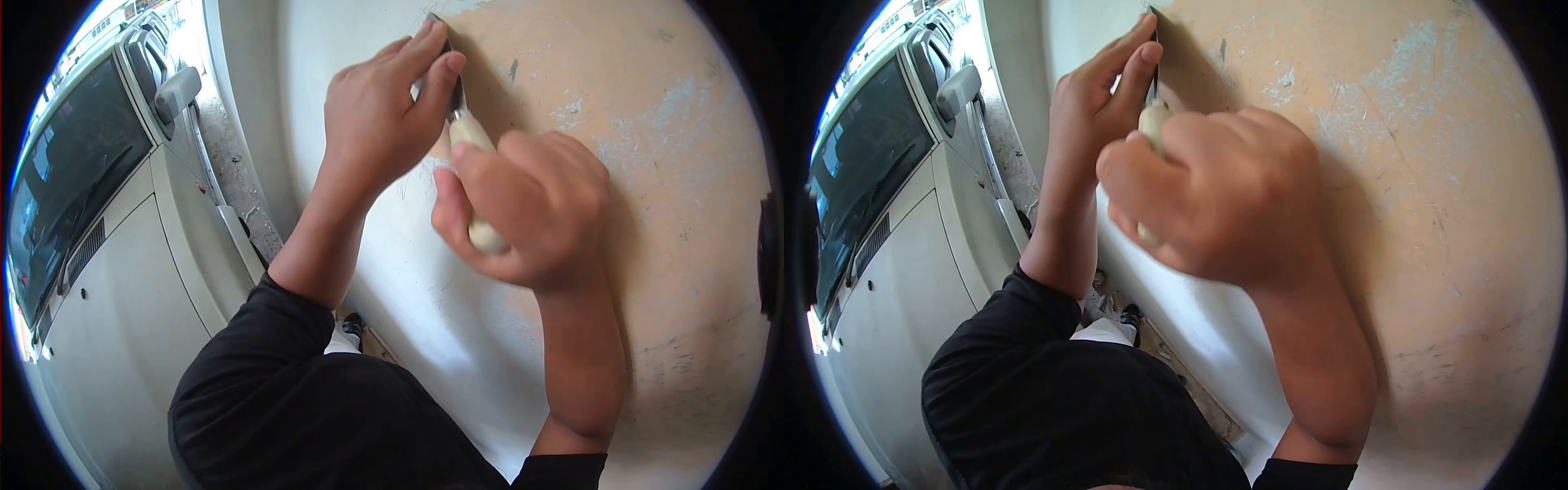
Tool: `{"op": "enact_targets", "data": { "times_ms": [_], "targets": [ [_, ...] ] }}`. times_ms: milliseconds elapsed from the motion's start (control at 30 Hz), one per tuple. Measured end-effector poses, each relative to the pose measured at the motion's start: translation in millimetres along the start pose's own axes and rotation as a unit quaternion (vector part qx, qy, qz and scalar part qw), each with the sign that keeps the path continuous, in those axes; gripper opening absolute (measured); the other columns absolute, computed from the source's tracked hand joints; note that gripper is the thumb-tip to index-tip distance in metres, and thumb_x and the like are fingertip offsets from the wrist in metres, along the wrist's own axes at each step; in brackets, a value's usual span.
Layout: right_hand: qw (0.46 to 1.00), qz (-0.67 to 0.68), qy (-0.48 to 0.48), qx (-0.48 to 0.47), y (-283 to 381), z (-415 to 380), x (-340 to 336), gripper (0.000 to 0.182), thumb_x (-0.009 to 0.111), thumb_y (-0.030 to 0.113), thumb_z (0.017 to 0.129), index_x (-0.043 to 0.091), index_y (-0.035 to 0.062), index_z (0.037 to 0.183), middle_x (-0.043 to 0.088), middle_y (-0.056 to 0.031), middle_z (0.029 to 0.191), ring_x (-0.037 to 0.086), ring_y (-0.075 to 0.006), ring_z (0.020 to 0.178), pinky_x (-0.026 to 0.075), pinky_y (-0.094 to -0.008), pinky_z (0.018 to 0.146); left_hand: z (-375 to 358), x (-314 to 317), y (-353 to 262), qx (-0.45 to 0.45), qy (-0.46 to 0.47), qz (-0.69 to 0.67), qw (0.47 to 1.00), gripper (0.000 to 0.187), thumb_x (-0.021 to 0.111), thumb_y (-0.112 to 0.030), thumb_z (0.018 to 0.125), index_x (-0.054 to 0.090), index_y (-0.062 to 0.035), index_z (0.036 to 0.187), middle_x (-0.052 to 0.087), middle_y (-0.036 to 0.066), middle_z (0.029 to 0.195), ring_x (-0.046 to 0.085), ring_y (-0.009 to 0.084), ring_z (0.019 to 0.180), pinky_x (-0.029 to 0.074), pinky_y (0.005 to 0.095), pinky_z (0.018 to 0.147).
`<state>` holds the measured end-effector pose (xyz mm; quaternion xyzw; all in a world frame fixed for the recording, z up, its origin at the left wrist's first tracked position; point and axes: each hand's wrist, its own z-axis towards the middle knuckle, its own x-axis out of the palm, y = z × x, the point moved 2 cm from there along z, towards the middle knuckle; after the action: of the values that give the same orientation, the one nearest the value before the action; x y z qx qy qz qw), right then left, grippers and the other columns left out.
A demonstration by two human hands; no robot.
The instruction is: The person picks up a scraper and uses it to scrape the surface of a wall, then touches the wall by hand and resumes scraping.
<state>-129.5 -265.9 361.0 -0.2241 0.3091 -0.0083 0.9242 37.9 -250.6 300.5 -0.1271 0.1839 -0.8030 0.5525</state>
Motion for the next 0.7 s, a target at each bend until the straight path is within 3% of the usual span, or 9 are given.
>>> {"op": "enact_targets", "data": {
  "times_ms": [67,167,267,300,333,433,600,667,700],
  "targets": [
    [0.999,-0.021,0.032,0.003,-3,1,4,0.018,0.078,0.006,0.068,0.069,0.006,0.084,0.047,-0.0048,0.061,0.047,-0.023,0.047,0.041,-0.0337,0.046,4,-3,-2,-0.076,0.03,0.0,0.997,0.039,0.063,-0.039,0.1,0.073,-0.0085,0.124,0.076,0.016,0.11,0.074,0.0334,0.099,0.057,0.0376,0.083],
    [1.0,-0.01,0.022,0.005,3,3,-3,0.018,0.078,0.006,0.069,0.069,0.0061,0.085,0.048,-0.0053,0.062,0.049,-0.0231,0.049,0.042,-0.0341,0.047,1,-3,0,-0.012,0.018,-0.022,1.0,0.039,0.063,-0.038,0.1,0.072,-0.0086,0.124,0.075,0.016,0.108,0.074,0.0329,0.095,0.057,0.0372,0.08],
    [0.999,-0.017,0.027,0.017,3,5,-2,0.018,0.078,0.005,0.069,0.069,0.0058,0.085,0.048,-0.0058,0.061,0.049,-0.0237,0.049,0.042,-0.0343,0.047,4,-3,0,-0.075,0.036,-0.031,0.996,0.039,0.064,-0.038,0.099,0.073,-0.0081,0.122,0.075,0.016,0.11,0.074,0.0326,0.092,0.058,0.0386,0.079],
    [0.999,-0.018,0.025,0.013,3,6,-2,0.018,0.078,0.005,0.069,0.069,0.0058,0.085,0.048,-0.0058,0.061,0.049,-0.0237,0.049,0.042,-0.0343,0.047,7,-3,5,0.003,0.007,-0.013,1.0,0.038,0.064,-0.038,0.099,0.073,-0.0083,0.121,0.076,0.014,0.109,0.074,0.033,0.09,0.057,0.0406,0.077],
    [1.0,-0.011,0.023,0.017,2,6,-4,0.017,0.078,0.005,0.07,0.069,0.0059,0.085,0.048,-0.0059,0.061,0.049,-0.0235,0.049,0.042,-0.0343,0.047,8,0,8,0.006,0.004,-0.013,1.0,0.038,0.064,-0.038,0.099,0.073,-0.0083,0.121,0.076,0.014,0.109,0.074,0.033,0.09,0.057,0.0406,0.077],
    [0.999,-0.008,0.036,0.033,2,5,0,0.017,0.078,0.005,0.07,0.07,0.006,0.085,0.048,-0.0061,0.061,0.05,-0.0234,0.049,0.042,-0.0342,0.047,4,1,8,-0.039,0.006,-0.007,0.999,0.037,0.064,-0.038,0.099,0.074,-0.0099,0.121,0.076,0.014,0.11,0.073,0.0346,0.092,0.058,0.0402,0.08],
    [0.998,-0.006,0.054,0.037,4,6,-4,0.018,0.079,0.005,0.07,0.07,0.0067,0.086,0.05,-0.0063,0.061,0.051,-0.023,0.051,0.042,-0.0342,0.047,1,-3,3,-0.026,0.015,-0.034,0.999,0.038,0.065,-0.038,0.099,0.075,-0.009,0.12,0.075,0.013,0.117,0.074,0.0332,0.096,0.058,0.0377,0.083],
    [0.998,-0.029,0.038,0.039,0,6,3,0.017,0.078,0.005,0.07,0.07,0.0065,0.085,0.049,-0.0058,0.061,0.049,-0.023,0.049,0.041,-0.034,0.047,6,-5,3,-0.123,0.051,-0.043,0.99,0.037,0.065,-0.037,0.099,0.075,-0.0089,0.121,0.074,0.014,0.122,0.073,0.0328,0.101,0.057,0.037,0.086],
    [0.999,-0.035,0.027,0.015,3,5,2,0.018,0.078,0.006,0.069,0.069,0.0061,0.085,0.047,-0.0051,0.061,0.047,-0.0223,0.048,0.039,-0.0336,0.046,7,-5,7,-0.062,0.04,-0.033,0.997,0.038,0.064,-0.036,0.099,0.073,-0.0092,0.125,0.073,0.014,0.124,0.073,0.0331,0.105,0.057,0.0364,0.088]
  ]
}}
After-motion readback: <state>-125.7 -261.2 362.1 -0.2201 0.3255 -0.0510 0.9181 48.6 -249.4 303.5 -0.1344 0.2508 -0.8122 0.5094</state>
